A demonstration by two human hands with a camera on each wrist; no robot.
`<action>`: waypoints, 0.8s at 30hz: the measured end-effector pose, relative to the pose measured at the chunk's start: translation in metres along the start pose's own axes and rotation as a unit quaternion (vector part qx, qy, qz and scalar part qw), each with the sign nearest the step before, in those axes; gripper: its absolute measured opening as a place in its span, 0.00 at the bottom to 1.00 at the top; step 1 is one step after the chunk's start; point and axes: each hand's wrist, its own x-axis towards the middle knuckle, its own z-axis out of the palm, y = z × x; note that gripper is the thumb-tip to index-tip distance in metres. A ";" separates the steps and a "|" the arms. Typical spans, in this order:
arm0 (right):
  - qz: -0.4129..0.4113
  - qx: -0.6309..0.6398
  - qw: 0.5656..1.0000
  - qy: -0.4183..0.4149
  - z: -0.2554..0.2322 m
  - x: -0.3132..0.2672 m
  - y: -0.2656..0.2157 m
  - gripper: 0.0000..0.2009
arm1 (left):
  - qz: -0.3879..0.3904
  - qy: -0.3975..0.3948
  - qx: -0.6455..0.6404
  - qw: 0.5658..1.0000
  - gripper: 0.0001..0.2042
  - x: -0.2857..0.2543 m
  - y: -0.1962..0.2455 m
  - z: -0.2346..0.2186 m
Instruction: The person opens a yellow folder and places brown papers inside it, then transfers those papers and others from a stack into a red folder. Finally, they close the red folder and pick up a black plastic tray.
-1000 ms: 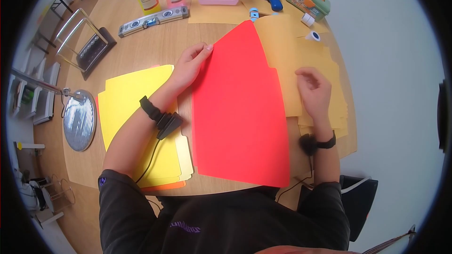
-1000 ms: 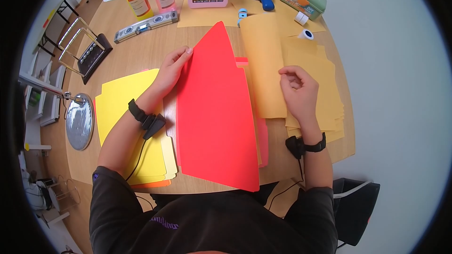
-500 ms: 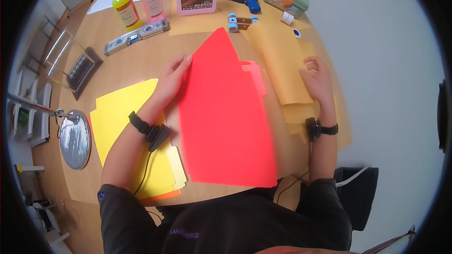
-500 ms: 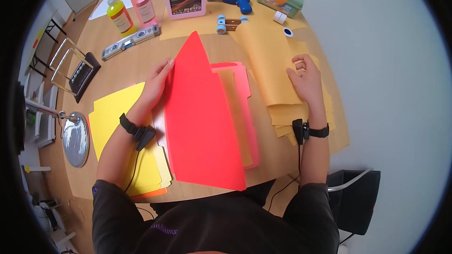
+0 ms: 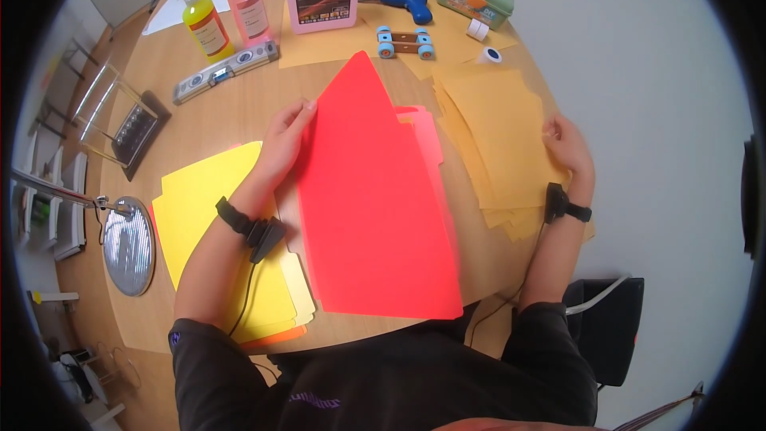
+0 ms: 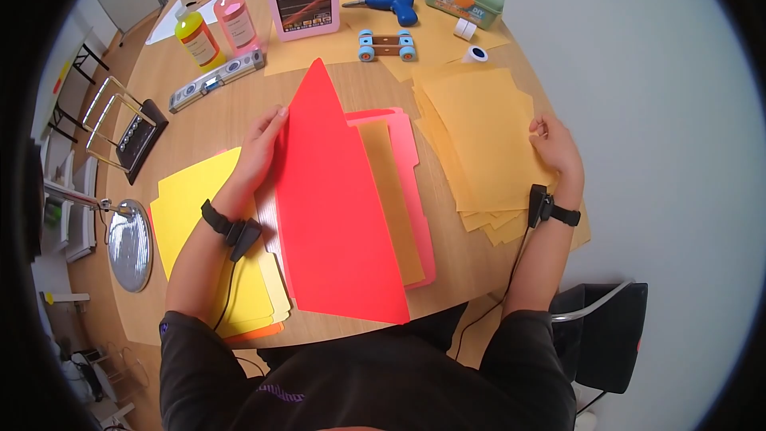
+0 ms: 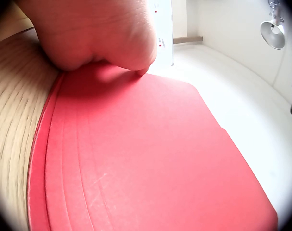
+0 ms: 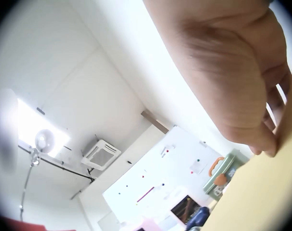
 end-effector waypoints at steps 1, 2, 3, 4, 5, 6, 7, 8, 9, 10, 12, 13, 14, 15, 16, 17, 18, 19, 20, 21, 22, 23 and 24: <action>0.011 -0.063 0.998 -0.018 0.002 0.002 0.007 0.10 | -0.008 0.000 0.001 1.000 0.17 -0.001 0.000 0.000; 0.012 -0.064 0.998 -0.019 0.005 0.004 0.013 0.10 | -0.009 -0.001 0.000 1.000 0.17 -0.001 0.001 0.000; 0.021 -0.070 0.997 -0.021 0.007 0.006 0.020 0.10 | -0.021 0.005 -0.007 1.000 0.17 -0.002 0.002 0.001; 0.030 -0.077 0.996 -0.023 0.007 0.006 0.017 0.11 | -0.033 0.011 -0.015 0.999 0.17 -0.003 0.005 0.003; 0.029 -0.078 0.996 -0.024 0.007 0.005 0.013 0.11 | -0.033 0.013 -0.016 0.999 0.17 -0.003 0.009 0.006; 0.049 -0.110 0.993 -0.008 0.008 0.004 0.009 0.11 | -0.031 0.045 -0.026 0.998 0.18 -0.005 0.013 0.011; 0.069 -0.141 0.988 0.008 0.010 0.004 0.004 0.12 | -0.029 0.077 -0.037 0.996 0.19 -0.006 0.016 0.013; 0.066 -0.142 0.988 0.006 0.013 0.005 0.006 0.12 | -0.029 0.081 -0.037 0.996 0.19 -0.006 0.014 0.010; 0.031 -0.180 0.982 0.054 0.018 0.006 0.009 0.13 | -0.065 0.084 -0.115 0.988 0.21 -0.003 0.010 0.008; -0.004 -0.217 0.971 0.102 0.022 0.007 0.011 0.14 | -0.100 0.086 -0.192 0.972 0.23 0.002 0.005 0.004; -0.038 -0.192 0.973 0.126 0.036 0.003 -0.017 0.15 | -0.028 -0.022 -0.245 0.969 0.24 0.016 -0.033 -0.025; -0.068 -0.166 0.972 0.153 0.045 -0.001 -0.038 0.16 | 0.046 -0.134 -0.292 0.946 0.25 0.024 -0.048 -0.037; -0.070 -0.166 0.972 0.150 0.054 -0.005 -0.058 0.16 | 0.046 -0.130 -0.293 0.946 0.25 0.031 -0.052 -0.041; -0.107 -0.102 0.983 0.106 0.064 -0.012 -0.080 0.16 | 0.077 -0.197 -0.322 0.923 0.24 0.037 -0.055 -0.045; -0.141 -0.037 0.987 0.060 0.072 -0.018 -0.099 0.16 | 0.107 -0.263 -0.350 0.893 0.24 0.043 -0.058 -0.048; -0.142 -0.037 0.987 0.058 0.079 -0.026 -0.116 0.16 | 0.107 -0.261 -0.350 0.893 0.24 0.049 -0.062 -0.050; -0.198 -0.044 0.979 0.009 0.085 -0.034 -0.130 0.16 | 0.122 -0.300 -0.344 0.881 0.23 0.055 -0.066 -0.052; -0.254 -0.051 0.965 -0.041 0.091 -0.041 -0.138 0.16 | 0.136 -0.337 -0.337 0.868 0.22 0.057 -0.068 -0.053; -0.255 -0.050 0.965 -0.043 0.098 -0.046 -0.142 0.16 | 0.135 -0.336 -0.337 0.869 0.22 0.054 -0.064 -0.052; -0.288 -0.040 0.954 -0.073 0.104 -0.051 -0.145 0.16 | 0.132 -0.301 -0.325 0.887 0.21 0.050 -0.062 -0.050; -0.321 -0.031 0.941 -0.104 0.109 -0.055 -0.147 0.16 | 0.128 -0.266 -0.312 0.903 0.21 0.046 -0.062 -0.048; -0.322 -0.030 0.940 -0.105 0.113 -0.058 -0.150 0.16 | 0.127 -0.264 -0.312 0.904 0.21 0.043 -0.062 -0.046; -0.331 -0.058 0.937 -0.100 0.115 -0.061 -0.152 0.17 | 0.129 -0.238 -0.312 0.911 0.21 0.041 -0.061 -0.043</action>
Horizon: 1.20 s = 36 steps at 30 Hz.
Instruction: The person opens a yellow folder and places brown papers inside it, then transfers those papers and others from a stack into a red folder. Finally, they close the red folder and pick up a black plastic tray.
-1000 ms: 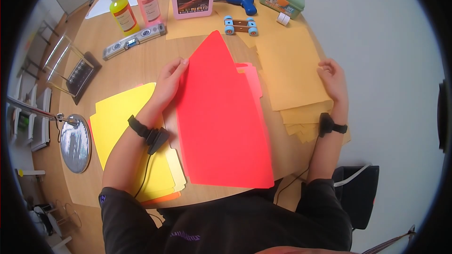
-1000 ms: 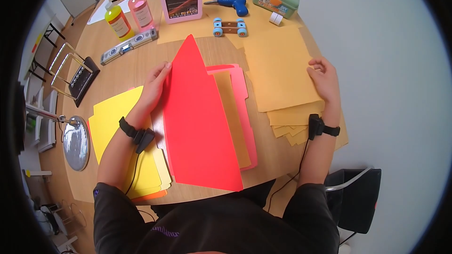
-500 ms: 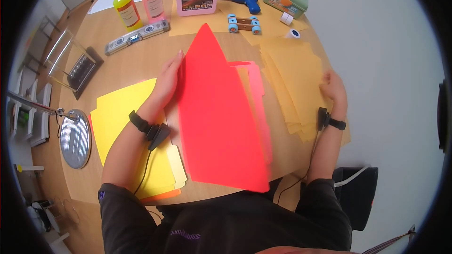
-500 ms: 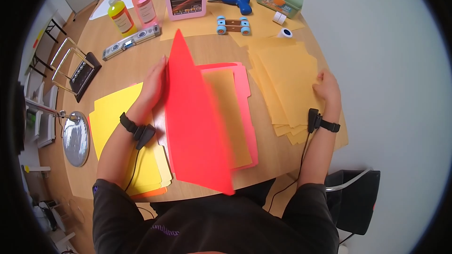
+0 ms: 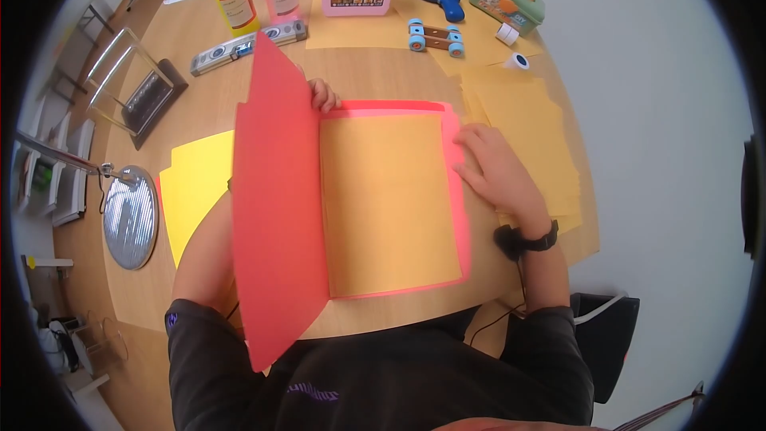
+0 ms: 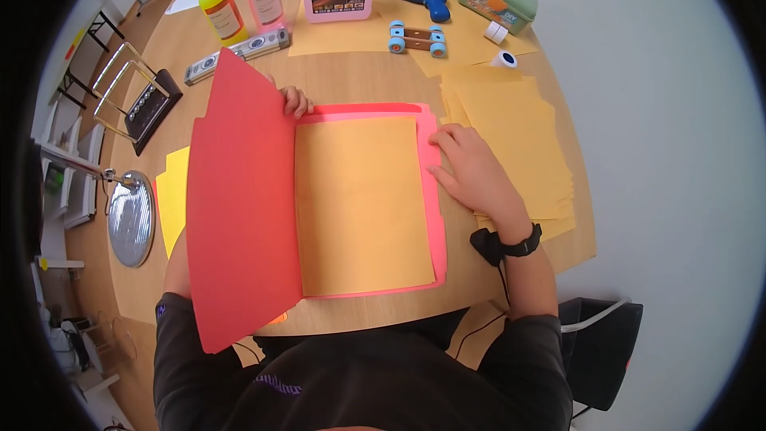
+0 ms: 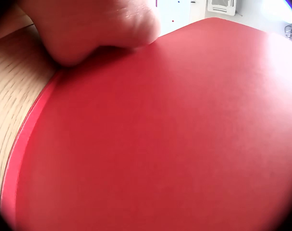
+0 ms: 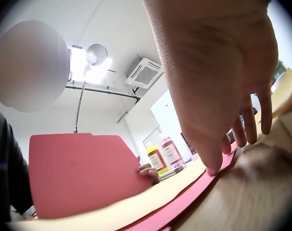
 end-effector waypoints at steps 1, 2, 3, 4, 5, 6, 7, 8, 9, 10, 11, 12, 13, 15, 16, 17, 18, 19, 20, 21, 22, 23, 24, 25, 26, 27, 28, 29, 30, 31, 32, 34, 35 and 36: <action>-0.006 -0.028 1.000 -0.004 0.001 0.000 -0.002 0.18 | 0.008 0.025 0.005 1.000 0.21 -0.002 -0.002 0.003; -0.006 -0.027 1.000 -0.005 0.001 0.000 -0.002 0.18 | 0.007 0.026 0.005 1.000 0.21 -0.003 0.002 0.015; 0.000 -0.025 1.000 -0.012 0.000 0.000 -0.001 0.18 | -0.019 0.069 0.009 0.997 0.21 -0.005 0.008 0.026; 0.005 -0.022 1.000 -0.018 0.000 0.000 0.000 0.18 | -0.045 0.111 0.013 0.993 0.21 -0.005 0.013 0.035; 0.006 -0.021 1.000 -0.019 0.000 0.001 0.001 0.18 | -0.046 0.112 0.013 0.993 0.21 -0.005 0.014 0.037; 0.011 -0.020 1.000 -0.022 -0.001 0.001 0.002 0.19 | -0.039 0.107 0.022 0.993 0.21 -0.005 0.015 0.039; 0.015 -0.018 0.999 -0.025 0.000 0.001 0.003 0.21 | -0.031 0.103 0.030 0.994 0.20 -0.005 0.014 0.040; 0.015 -0.018 0.999 -0.026 0.001 0.000 0.004 0.21 | -0.032 0.104 0.030 0.994 0.20 -0.006 0.014 0.040; 0.014 -0.018 1.000 -0.017 0.004 0.000 0.004 0.23 | -0.028 0.113 0.027 0.993 0.20 -0.006 0.014 0.040; 0.012 -0.019 1.000 -0.007 0.006 0.000 0.004 0.26 | -0.024 0.123 0.023 0.992 0.20 -0.006 0.014 0.039; 0.012 -0.019 1.000 -0.007 0.008 0.000 0.003 0.26 | -0.025 0.123 0.023 0.992 0.20 -0.007 0.013 0.037; 0.007 -0.030 0.999 -0.014 0.009 0.000 0.000 0.28 | -0.033 0.126 0.027 0.991 0.20 -0.007 0.011 0.035; 0.001 -0.041 0.999 -0.021 0.010 0.000 -0.001 0.31 | -0.041 0.130 0.030 0.990 0.20 -0.006 0.012 0.037; -0.004 -0.059 0.998 -0.021 0.014 -0.002 -0.001 0.31 | -0.046 0.127 0.035 0.990 0.21 -0.006 0.015 0.041; -0.009 -0.076 0.997 -0.022 0.015 -0.002 -0.001 0.31 | -0.052 0.123 0.039 0.990 0.21 -0.005 0.019 0.046; -0.010 -0.076 0.997 -0.023 0.016 -0.001 -0.002 0.31 | -0.051 0.125 0.039 0.990 0.21 -0.005 0.021 0.050; -0.016 -0.073 0.997 -0.021 0.016 -0.001 -0.003 0.30 | -0.062 0.146 0.034 0.987 0.21 -0.004 0.023 0.055; -0.021 -0.070 0.997 -0.019 0.015 0.000 -0.003 0.30 | -0.074 0.168 0.030 0.983 0.22 -0.003 0.024 0.059; -0.022 -0.071 0.997 -0.020 0.015 0.001 -0.004 0.30 | -0.073 0.169 0.030 0.983 0.22 -0.002 0.025 0.062; -0.024 -0.055 0.998 -0.013 0.015 0.001 -0.005 0.29 | -0.075 0.186 0.033 0.979 0.22 -0.001 0.025 0.065; -0.025 -0.040 0.999 -0.006 0.015 0.002 -0.005 0.28 | -0.077 0.203 0.037 0.975 0.22 0.000 0.026 0.068; -0.026 -0.040 0.999 -0.006 0.013 0.003 -0.007 0.28 | -0.076 0.204 0.037 0.975 0.22 0.001 0.028 0.071; -0.026 0.001 1.000 -0.008 0.011 0.004 -0.010 0.26 | -0.080 0.212 0.064 0.972 0.22 0.002 0.031 0.073; -0.026 0.042 0.999 -0.009 0.010 0.005 -0.012 0.24 | -0.085 0.220 0.090 0.968 0.21 0.002 0.032 0.074; -0.026 0.042 0.999 -0.009 0.009 0.005 -0.013 0.24 | -0.084 0.220 0.090 0.968 0.21 0.001 0.031 0.073; -0.013 0.080 0.997 -0.017 0.009 0.004 -0.015 0.21 | -0.083 0.212 0.099 0.969 0.21 0.001 0.031 0.071; 0.000 0.117 0.993 -0.024 0.009 0.003 -0.016 0.18 | -0.081 0.204 0.108 0.970 0.21 0.001 0.031 0.071; 0.000 0.117 0.993 -0.024 0.010 0.004 -0.015 0.18 | -0.081 0.204 0.108 0.970 0.21 0.001 0.030 0.071; -0.001 0.138 0.990 -0.037 0.013 0.005 -0.014 0.17 | -0.088 0.218 0.105 0.966 0.21 0.001 0.031 0.072; -0.003 0.159 0.986 -0.050 0.017 0.005 -0.012 0.16 | -0.095 0.232 0.101 0.963 0.20 0.002 0.031 0.073; -0.003 0.159 0.986 -0.050 0.022 0.006 -0.011 0.16 | -0.095 0.232 0.101 0.963 0.20 0.001 0.030 0.070; 0.004 0.189 0.981 -0.035 0.032 0.008 -0.009 0.16 | -0.091 0.216 0.078 0.969 0.21 0.000 0.025 0.063; 0.002 0.190 0.981 -0.033 0.034 0.009 -0.009 0.16 | -0.090 0.216 0.081 0.969 0.21 0.000 0.023 0.062; 0.014 0.191 0.981 -0.027 0.037 0.010 -0.010 0.16 | -0.083 0.215 0.067 0.971 0.21 -0.001 0.021 0.060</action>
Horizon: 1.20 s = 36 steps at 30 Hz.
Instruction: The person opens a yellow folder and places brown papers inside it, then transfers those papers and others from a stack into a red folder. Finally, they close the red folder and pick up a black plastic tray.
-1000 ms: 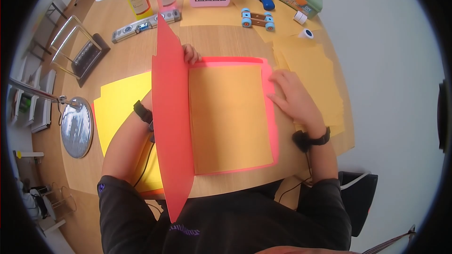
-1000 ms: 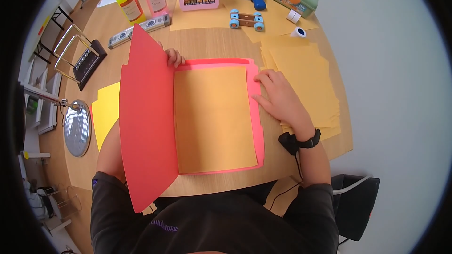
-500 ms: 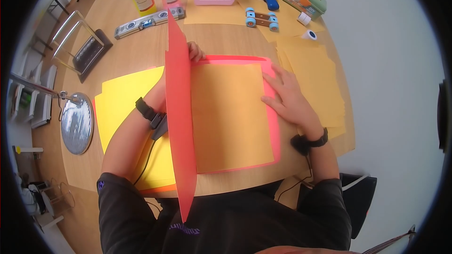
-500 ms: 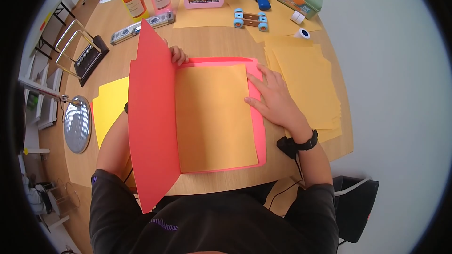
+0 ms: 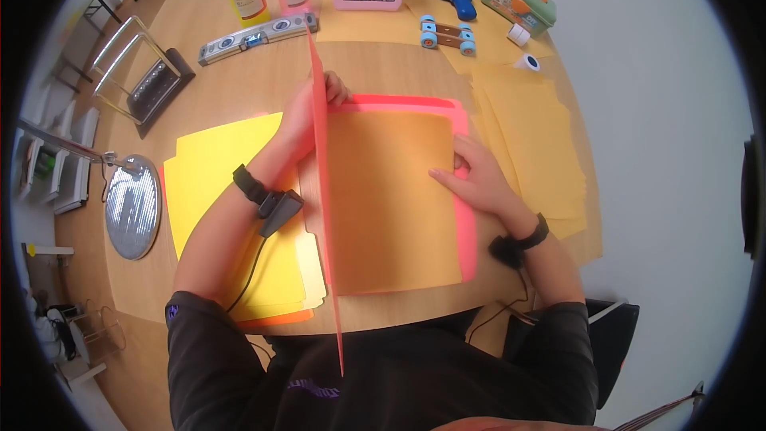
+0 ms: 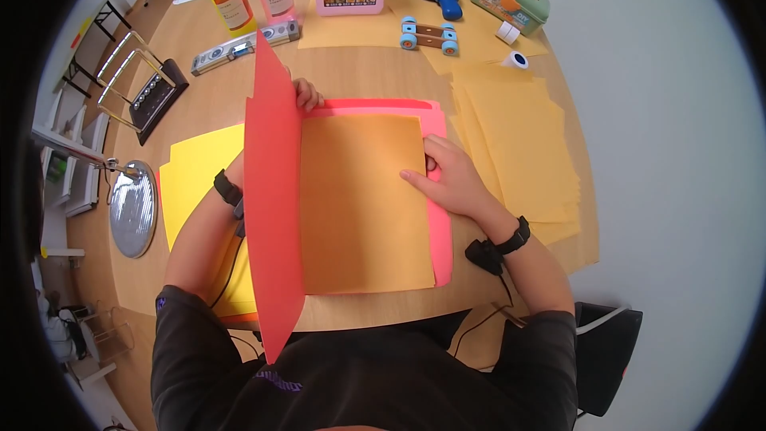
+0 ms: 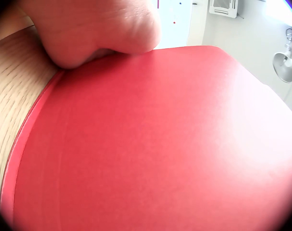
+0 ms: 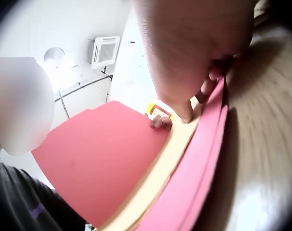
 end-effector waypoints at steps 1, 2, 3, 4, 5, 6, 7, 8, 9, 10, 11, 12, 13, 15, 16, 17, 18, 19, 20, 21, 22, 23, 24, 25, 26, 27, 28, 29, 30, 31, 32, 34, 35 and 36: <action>0.010 0.002 1.000 0.008 0.002 0.002 0.001 0.16 | 0.004 -0.002 -0.015 1.000 0.21 0.001 -0.001 -0.001; 0.006 0.004 1.000 0.009 0.004 0.003 0.002 0.16 | 0.006 -0.001 -0.011 1.000 0.21 0.001 0.000 -0.002; 0.020 0.031 0.999 0.009 0.006 0.003 0.004 0.15 | 0.008 -0.010 -0.003 1.000 0.21 0.001 0.000 -0.003; 0.035 0.058 0.998 0.009 0.008 0.002 0.006 0.15 | 0.009 -0.019 0.006 1.000 0.21 0.001 0.001 -0.003; 0.035 0.060 0.998 0.009 0.012 0.001 0.010 0.15 | 0.008 -0.018 0.008 1.000 0.21 0.002 0.001 -0.003; 0.011 0.079 0.997 0.019 0.017 -0.003 0.014 0.15 | 0.011 -0.017 0.016 1.000 0.21 0.001 0.000 -0.003; -0.013 0.096 0.995 0.031 0.020 -0.005 0.011 0.16 | 0.015 -0.017 0.024 0.999 0.21 0.002 0.000 -0.002; -0.013 0.097 0.995 0.034 0.021 -0.007 0.007 0.16 | 0.014 -0.019 0.026 0.999 0.21 0.004 -0.001 -0.004; 0.008 0.123 0.992 0.016 0.020 -0.009 0.001 0.16 | 0.007 -0.012 0.023 1.000 0.21 0.005 -0.003 -0.007; 0.029 0.149 0.988 -0.003 0.020 -0.008 -0.005 0.16 | 0.001 -0.004 0.020 1.000 0.21 0.005 -0.002 -0.006; 0.030 0.151 0.988 -0.001 0.021 -0.008 -0.002 0.16 | -0.001 -0.004 0.022 1.000 0.21 0.005 -0.002 -0.005; 0.008 0.125 0.992 -0.003 0.023 -0.008 0.001 0.16 | 0.008 -0.006 0.041 0.999 0.21 0.004 -0.001 -0.004; -0.018 0.098 0.995 -0.005 0.024 -0.005 0.001 0.16 | 0.019 -0.007 0.063 0.998 0.22 0.004 0.002 -0.002; -0.041 0.107 0.993 -0.002 0.022 0.001 -0.005 0.15 | 0.009 0.002 0.066 0.998 0.22 0.001 0.006 0.003; -0.061 0.112 0.992 -0.001 0.020 0.004 -0.008 0.14 | -0.001 0.011 0.063 0.998 0.23 0.000 0.008 0.005; -0.063 0.113 0.992 0.001 0.020 0.005 -0.008 0.14 | 0.000 0.010 0.066 0.998 0.23 -0.001 0.009 0.005; -0.066 0.134 0.989 -0.006 0.019 0.003 -0.007 0.13 | 0.002 0.004 0.062 0.998 0.23 -0.002 0.010 0.006; -0.070 0.153 0.986 -0.013 0.017 0.002 -0.007 0.12 | 0.006 -0.001 0.056 0.998 0.23 -0.001 0.010 0.007; -0.072 0.149 0.986 -0.013 0.014 0.002 -0.008 0.12 | 0.011 -0.003 0.055 0.998 0.23 0.002 0.008 0.004; -0.052 0.146 0.988 -0.017 0.012 0.001 -0.011 0.12 | 0.011 -0.011 0.046 0.999 0.23 0.004 0.004 -0.001; -0.032 0.144 0.989 -0.020 0.011 0.000 -0.012 0.12 | 0.011 -0.018 0.036 0.999 0.23 0.004 0.005 0.001; -0.033 0.143 0.989 -0.022 0.012 0.000 -0.010 0.12 | 0.012 -0.016 0.036 0.999 0.23 0.003 0.006 0.001; -0.034 0.151 0.988 -0.015 0.014 -0.001 -0.008 0.12 | 0.017 -0.015 0.052 0.998 0.24 0.001 0.007 0.002; -0.033 0.159 0.987 -0.007 0.017 -0.002 -0.007 0.13 | 0.020 -0.014 0.070 0.997 0.24 -0.001 0.010 0.007; -0.032 0.163 0.986 -0.008 0.017 -0.002 -0.006 0.13 | 0.017 -0.012 0.070 0.997 0.24 -0.002 0.013 0.009; -0.034 0.150 0.988 -0.014 0.015 -0.002 -0.007 0.13 | 0.007 0.002 0.078 0.997 0.24 -0.001 0.014 0.011; -0.036 0.135 0.990 -0.019 0.014 -0.003 -0.006 0.13 | -0.002 0.014 0.085 0.996 0.24 -0.001 0.014 0.011; -0.032 0.137 0.990 -0.019 0.014 -0.003 -0.006 0.13 | -0.006 0.014 0.084 0.996 0.24 0.000 0.011 0.009; -0.036 0.135 0.990 -0.019 0.014 -0.002 -0.006 0.13 | 0.009 0.000 0.071 0.997 0.24 0.001 0.008 0.006; -0.040 0.132 0.990 -0.018 0.014 -0.003 -0.007 0.13 | 0.026 -0.015 0.058 0.998 0.25 0.002 0.006 0.003; -0.040 0.129 0.991 -0.015 0.013 -0.003 -0.007 0.13 | 0.027 -0.018 0.057 0.998 0.25 0.002 0.004 0.001; -0.027 0.123 0.991 -0.048 0.009 -0.002 -0.007 0.13 | -0.028 0.010 0.019 0.999 0.24 0.003 0.004 0.000; -0.030 0.119 0.991 -0.046 0.009 -0.001 -0.008 0.13 | -0.024 0.007 0.020 0.999 0.24 0.003 0.005 0.002; -0.052 0.112 0.992 -0.027 0.011 -0.001 -0.010 0.13 | -0.014 0.014 0.035 0.999 0.25 0.001 0.005 0.004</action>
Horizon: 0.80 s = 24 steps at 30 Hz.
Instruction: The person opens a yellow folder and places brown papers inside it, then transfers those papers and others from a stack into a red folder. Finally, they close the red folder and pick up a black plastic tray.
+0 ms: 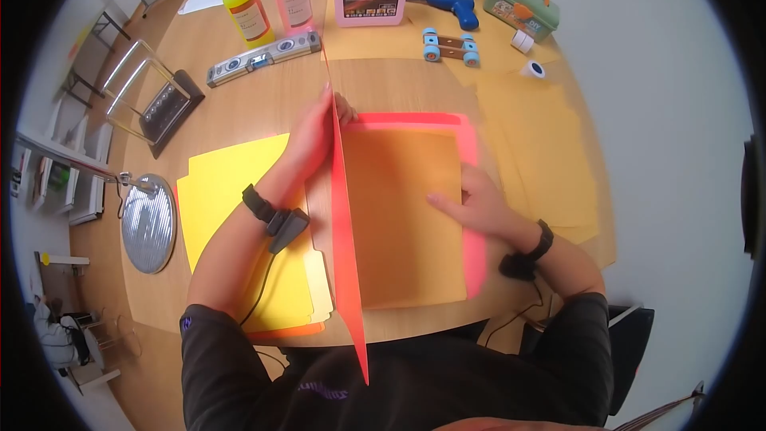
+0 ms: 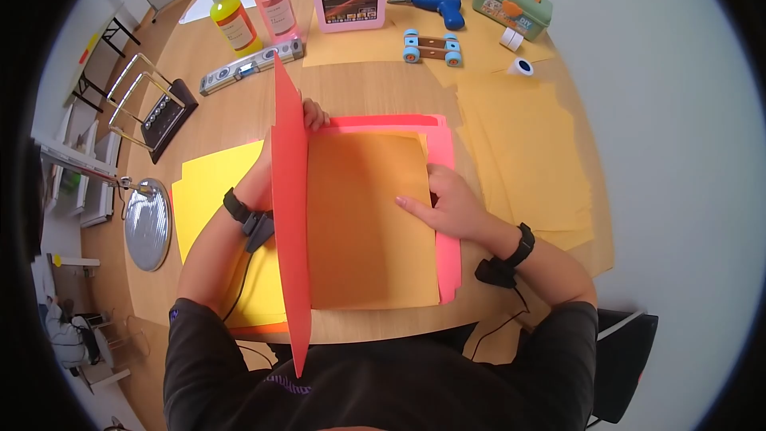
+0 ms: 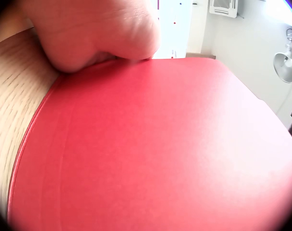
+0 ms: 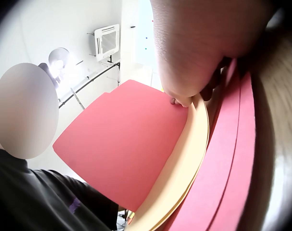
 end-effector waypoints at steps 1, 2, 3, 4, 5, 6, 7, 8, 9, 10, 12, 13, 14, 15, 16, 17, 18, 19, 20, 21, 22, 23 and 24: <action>-0.024 -0.008 1.000 0.015 0.001 0.000 0.000 0.13 | 0.009 0.008 0.015 1.000 0.25 0.000 0.001 0.001; -0.026 -0.009 1.000 0.014 0.002 0.001 0.002 0.13 | 0.011 0.009 0.016 1.000 0.25 0.000 0.002 0.002; -0.035 -0.016 0.999 0.021 0.004 0.001 0.004 0.13 | 0.011 0.017 0.023 1.000 0.25 0.000 0.002 0.003; -0.043 -0.023 0.998 0.027 0.005 -0.001 0.005 0.14 | 0.010 0.026 0.029 0.999 0.25 -0.001 0.002 0.004; -0.040 -0.022 0.999 0.025 0.004 -0.002 0.005 0.14 | 0.008 0.028 0.028 0.999 0.25 -0.002 0.002 0.005; -0.015 -0.016 1.000 0.010 0.003 -0.003 0.004 0.14 | -0.001 0.031 0.011 0.999 0.25 -0.003 0.003 0.007; 0.009 -0.011 1.000 -0.003 0.001 -0.003 0.004 0.14 | -0.008 0.032 -0.005 0.999 0.25 -0.003 0.003 0.008; 0.011 -0.011 1.000 -0.001 0.001 -0.004 0.006 0.14 | -0.010 0.030 -0.004 1.000 0.25 -0.002 0.002 0.007; -0.005 -0.024 1.000 0.008 0.002 -0.005 0.010 0.14 | 0.001 0.016 0.003 1.000 0.25 -0.001 0.000 0.003; -0.022 -0.036 0.999 0.017 0.003 -0.005 0.012 0.14 | 0.012 0.002 0.011 1.000 0.24 0.000 0.001 0.001; -0.013 -0.026 0.999 0.020 0.003 -0.004 0.011 0.14 | 0.007 0.001 0.017 1.000 0.24 0.001 0.001 -0.001; -0.003 -0.015 1.000 0.019 0.003 -0.004 0.010 0.14 | 0.002 0.004 0.021 1.000 0.24 0.000 0.002 -0.001; -0.004 -0.016 1.000 0.019 0.004 -0.003 0.010 0.14 | 0.002 0.004 0.021 1.000 0.24 -0.001 0.002 -0.001; -0.008 -0.010 1.000 0.021 0.004 -0.003 0.009 0.14 | -0.014 0.024 0.007 1.000 0.24 -0.002 0.002 0.000; -0.011 -0.004 1.000 0.023 0.004 -0.003 0.009 0.14 | -0.031 0.044 -0.008 0.998 0.24 -0.003 0.002 0.003; -0.010 -0.007 1.000 0.022 0.004 -0.004 0.009 0.14 | -0.030 0.044 -0.011 0.999 0.24 -0.004 0.004 0.006; -0.004 -0.022 1.000 0.015 0.003 -0.004 0.009 0.15 | -0.046 0.052 -0.007 0.998 0.23 -0.005 0.006 0.008; 0.001 -0.038 0.999 0.007 0.001 -0.003 0.009 0.15 | -0.062 0.060 -0.003 0.996 0.23 -0.006 0.009 0.010; 0.000 -0.041 0.999 0.004 0.002 -0.003 0.007 0.15 | -0.059 0.061 -0.006 0.996 0.23 -0.006 0.008 0.011; 0.024 -0.022 0.999 0.009 0.003 -0.002 0.006 0.16 | -0.063 0.066 0.002 0.996 0.23 -0.005 0.009 0.010; 0.046 -0.002 0.999 0.015 0.004 0.000 0.005 0.16 | -0.066 0.072 0.012 0.995 0.23 -0.005 0.010 0.010; 0.043 -0.001 0.999 0.013 0.003 0.002 0.004 0.16 | -0.064 0.074 0.014 0.995 0.23 -0.005 0.010 0.010; 0.049 -0.011 0.999 0.014 0.002 0.004 0.002 0.17 | -0.060 0.074 0.017 0.995 0.23 -0.005 0.011 0.011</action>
